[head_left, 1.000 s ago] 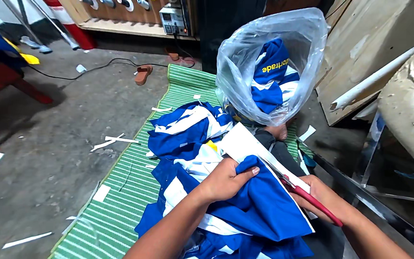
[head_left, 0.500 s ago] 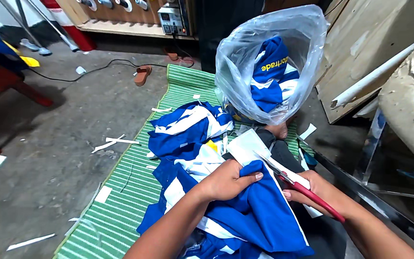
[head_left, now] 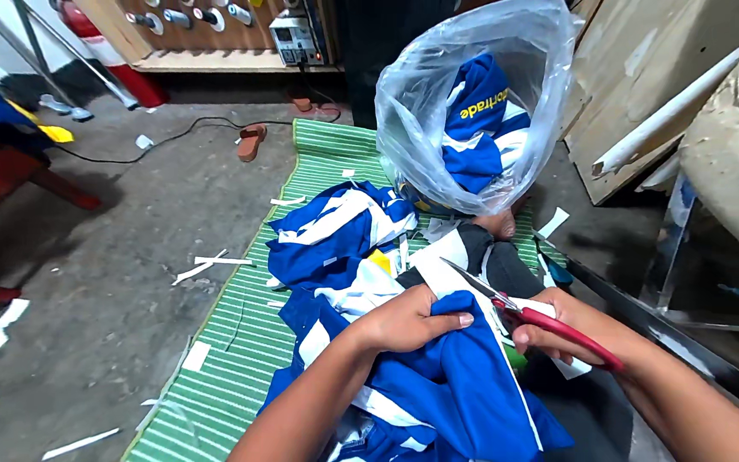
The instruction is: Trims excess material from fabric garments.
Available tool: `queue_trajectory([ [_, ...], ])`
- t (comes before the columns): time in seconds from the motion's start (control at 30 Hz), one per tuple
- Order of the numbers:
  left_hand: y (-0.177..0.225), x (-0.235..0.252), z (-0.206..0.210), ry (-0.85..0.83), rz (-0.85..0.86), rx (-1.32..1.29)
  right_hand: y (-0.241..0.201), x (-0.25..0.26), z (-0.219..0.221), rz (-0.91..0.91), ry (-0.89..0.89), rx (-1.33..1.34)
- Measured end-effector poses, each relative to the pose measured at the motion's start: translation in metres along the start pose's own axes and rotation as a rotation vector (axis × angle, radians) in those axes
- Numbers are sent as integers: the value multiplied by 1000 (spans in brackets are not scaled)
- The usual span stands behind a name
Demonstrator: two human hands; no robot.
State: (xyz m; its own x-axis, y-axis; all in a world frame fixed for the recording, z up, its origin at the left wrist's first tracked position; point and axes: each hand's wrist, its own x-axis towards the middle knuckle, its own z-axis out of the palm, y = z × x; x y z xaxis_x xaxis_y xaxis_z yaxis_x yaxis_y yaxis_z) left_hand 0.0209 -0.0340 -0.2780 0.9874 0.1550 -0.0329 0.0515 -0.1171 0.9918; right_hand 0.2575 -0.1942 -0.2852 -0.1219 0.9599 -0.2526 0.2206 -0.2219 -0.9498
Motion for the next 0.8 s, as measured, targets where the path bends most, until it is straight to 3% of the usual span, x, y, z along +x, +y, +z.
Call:
queue_trajectory([
  [0.17,1,4,-1,-87,-23,33,12,2,-2,-115,-63,20],
  [0.37,-1,14,1,-182,-79,79,5,0,-1,11,-48,67],
  [0.47,-2,16,0,-171,-101,183,2,-4,0,-10,180,24],
  [0.53,-1,19,1,-173,-117,389,-6,0,8,-84,406,-51],
  [0.63,8,27,13,-162,-221,654,-20,17,27,-225,558,-144],
  [0.67,11,28,17,-102,-256,700,-23,25,34,-260,598,-181],
  [0.73,10,21,24,184,-235,718,-28,37,45,-312,722,-233],
  [0.8,-7,12,30,543,-10,741,-30,45,51,-365,857,-188],
])
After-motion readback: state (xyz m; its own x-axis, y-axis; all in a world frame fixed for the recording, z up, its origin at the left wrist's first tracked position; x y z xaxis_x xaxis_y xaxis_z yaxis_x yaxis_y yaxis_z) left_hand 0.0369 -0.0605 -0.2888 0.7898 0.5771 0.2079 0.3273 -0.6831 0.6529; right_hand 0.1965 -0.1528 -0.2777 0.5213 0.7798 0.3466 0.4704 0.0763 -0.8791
